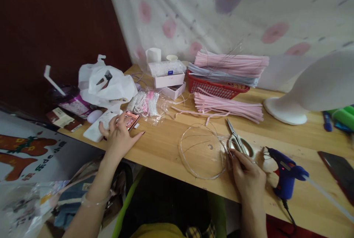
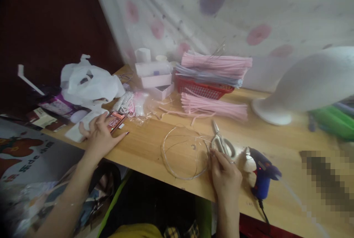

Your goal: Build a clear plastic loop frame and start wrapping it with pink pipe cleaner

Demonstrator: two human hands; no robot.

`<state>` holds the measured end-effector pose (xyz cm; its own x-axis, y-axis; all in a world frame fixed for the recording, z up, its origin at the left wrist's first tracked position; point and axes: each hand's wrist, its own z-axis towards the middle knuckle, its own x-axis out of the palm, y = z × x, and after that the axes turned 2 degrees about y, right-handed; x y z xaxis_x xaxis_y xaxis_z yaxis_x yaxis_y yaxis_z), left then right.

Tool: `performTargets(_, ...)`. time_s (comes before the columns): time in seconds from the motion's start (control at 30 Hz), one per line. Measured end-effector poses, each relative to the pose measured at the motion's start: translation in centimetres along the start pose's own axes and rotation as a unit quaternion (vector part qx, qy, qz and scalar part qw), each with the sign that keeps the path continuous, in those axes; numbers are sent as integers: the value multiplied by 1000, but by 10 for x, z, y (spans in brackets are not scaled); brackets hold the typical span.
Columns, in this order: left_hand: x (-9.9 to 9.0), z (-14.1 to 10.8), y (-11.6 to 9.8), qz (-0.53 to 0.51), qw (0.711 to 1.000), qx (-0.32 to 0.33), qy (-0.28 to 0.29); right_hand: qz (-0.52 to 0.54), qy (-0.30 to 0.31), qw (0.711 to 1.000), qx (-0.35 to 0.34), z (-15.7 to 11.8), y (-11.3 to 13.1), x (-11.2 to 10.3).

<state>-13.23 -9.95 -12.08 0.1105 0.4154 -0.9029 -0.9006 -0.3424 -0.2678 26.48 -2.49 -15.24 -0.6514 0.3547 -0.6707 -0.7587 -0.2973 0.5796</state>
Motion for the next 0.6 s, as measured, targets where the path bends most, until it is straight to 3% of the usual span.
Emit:
performTargets(0.4, 8, 13, -8, 20, 999, 49, 6, 12, 5, 1000, 0, 0, 2, -1)
performTargets(0.6, 5, 14, -11, 15, 999, 39, 18, 10, 15, 1000, 5, -1, 3, -1)
